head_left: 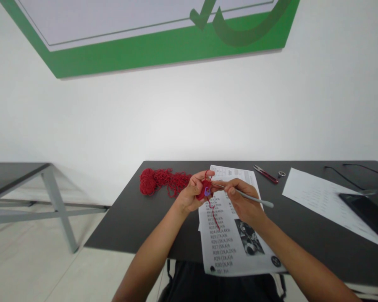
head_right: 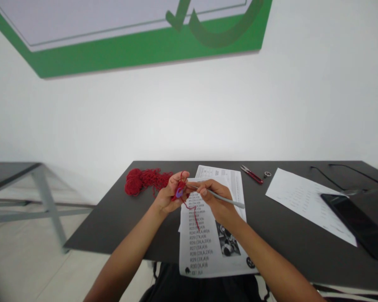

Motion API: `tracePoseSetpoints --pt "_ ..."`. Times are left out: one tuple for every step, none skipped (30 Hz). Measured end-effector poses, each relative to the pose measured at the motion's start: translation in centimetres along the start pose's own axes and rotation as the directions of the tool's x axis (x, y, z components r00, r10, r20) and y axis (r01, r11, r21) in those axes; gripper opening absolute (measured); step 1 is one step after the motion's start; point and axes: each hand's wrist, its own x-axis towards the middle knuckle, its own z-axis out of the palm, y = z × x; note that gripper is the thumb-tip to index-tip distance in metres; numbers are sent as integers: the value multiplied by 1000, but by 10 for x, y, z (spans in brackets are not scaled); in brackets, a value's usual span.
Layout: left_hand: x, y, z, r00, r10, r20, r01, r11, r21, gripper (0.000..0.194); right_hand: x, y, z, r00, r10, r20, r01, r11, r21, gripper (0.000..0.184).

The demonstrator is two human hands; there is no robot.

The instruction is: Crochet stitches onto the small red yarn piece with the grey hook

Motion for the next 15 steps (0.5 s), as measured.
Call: tracePoseSetpoints --pt "0 -1 -1 1000 -1 3 1 1000 -12 60 1 0 1 1000 11 2 -11 1000 25 17" --pt "-1 -2 -1 1000 -3 8 3 1000 -16 58 2 0 2 1000 21 -2 -21 998 57 19" --pt "-1 -4 -1 1000 -1 12 1 1000 -14 57 4 -1 3 999 30 -13 -28 995 91 21" --pt "0 -5 0 1000 6 17 -6 1000 -5 55 5 -1 3 999 38 -26 -35 992 121 22" --pt "0 -6 1 1000 14 21 -14 1000 11 54 7 -1 3 998 52 -40 -45 988 145 23" --pt "1 -6 3 999 23 23 -24 999 37 53 9 -1 3 996 70 -50 -61 985 162 25" --pt "1 -6 4 999 36 22 -38 997 74 52 11 -1 2 994 88 -59 -76 982 174 26" --pt "2 -6 6 999 48 19 -50 991 122 51 12 -1 1 992 103 -67 -89 979 183 27" --pt "3 -5 7 998 62 17 -64 982 180 50 13 -1 0 991 114 -75 -98 977 192 28" --pt "4 -4 9 997 80 11 -80 966 244 49 14 0 -1 989 118 -84 -99 976 196 29" --pt "4 -3 9 995 105 0 -99 945 312 48 15 0 -3 989 110 -99 -90 977 191 29" --pt "5 -2 9 991 135 -17 -118 918 379 48 16 1 -4 989 90 -116 -69 982 176 30" --pt "6 -1 9 985 166 -37 -133 886 443 49 18 2 -5 989 64 -135 -44 988 148 30" --pt "7 -1 8 978 197 -60 -141 853 503 50 19 4 -6 987 36 -154 -19 994 109 30" --pt "8 -1 7 970 227 -83 -144 819 556 52 20 6 -8 985 6 -174 5 998 66 30"
